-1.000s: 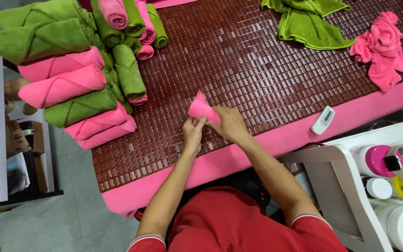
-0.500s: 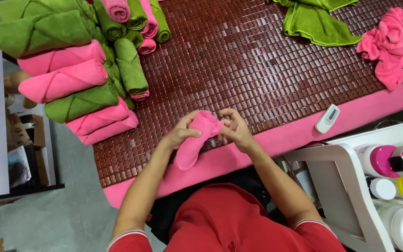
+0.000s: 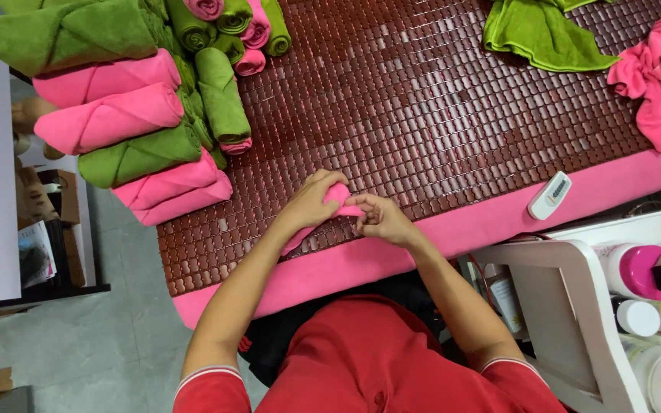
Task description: Folding and rolling small towels and stacking them neatly on a surface.
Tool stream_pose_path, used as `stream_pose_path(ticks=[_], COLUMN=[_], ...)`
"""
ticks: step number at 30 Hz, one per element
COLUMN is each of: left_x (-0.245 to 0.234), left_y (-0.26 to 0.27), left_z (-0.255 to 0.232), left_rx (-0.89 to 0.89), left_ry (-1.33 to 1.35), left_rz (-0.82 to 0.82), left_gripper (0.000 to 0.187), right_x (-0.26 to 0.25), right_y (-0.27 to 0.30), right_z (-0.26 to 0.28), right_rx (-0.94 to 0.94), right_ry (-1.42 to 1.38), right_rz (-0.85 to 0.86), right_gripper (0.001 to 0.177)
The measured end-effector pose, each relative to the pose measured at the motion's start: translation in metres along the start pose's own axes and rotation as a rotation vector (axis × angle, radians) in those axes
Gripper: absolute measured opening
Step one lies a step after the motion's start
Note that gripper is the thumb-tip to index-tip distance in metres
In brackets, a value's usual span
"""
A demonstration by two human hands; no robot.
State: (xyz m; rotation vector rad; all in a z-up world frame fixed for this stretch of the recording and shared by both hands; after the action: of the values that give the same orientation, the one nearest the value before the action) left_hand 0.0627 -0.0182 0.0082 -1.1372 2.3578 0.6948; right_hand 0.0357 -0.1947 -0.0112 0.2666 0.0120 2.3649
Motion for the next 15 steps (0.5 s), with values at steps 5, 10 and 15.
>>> stream_pose_path(ticks=[5,10,15], left_x=[0.014,0.014,0.019], left_y=[-0.008,-0.005,-0.007], left_z=[0.008,0.006,0.008], left_rx=[0.064,0.140,0.192], left_ry=[0.040,0.020,-0.060], left_rz=[-0.032,-0.081,-0.139], left_gripper=[0.039,0.029,0.017], right_x=[-0.005,-0.015,-0.008], right_y=[-0.004,-0.007,-0.006], right_z=[-0.002,-0.015,0.008], right_rx=[-0.116,-0.353,-0.493], right_ry=[0.295,0.561,0.549], right_rz=[-0.138,-0.211,-0.194], right_gripper=[0.033,0.016,0.021])
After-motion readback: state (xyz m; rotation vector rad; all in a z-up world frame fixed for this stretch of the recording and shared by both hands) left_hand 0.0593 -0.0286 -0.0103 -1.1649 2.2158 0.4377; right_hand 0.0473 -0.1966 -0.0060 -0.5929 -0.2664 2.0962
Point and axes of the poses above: each hand's wrist, its own y-axis away from the middle knuckle, its own x-axis out of the palm, z = x × y, the point moved 6 cm from there along -y, towards the middle knuckle, and after that the axes turned 10 degrees about z, right-handed, at the moved point
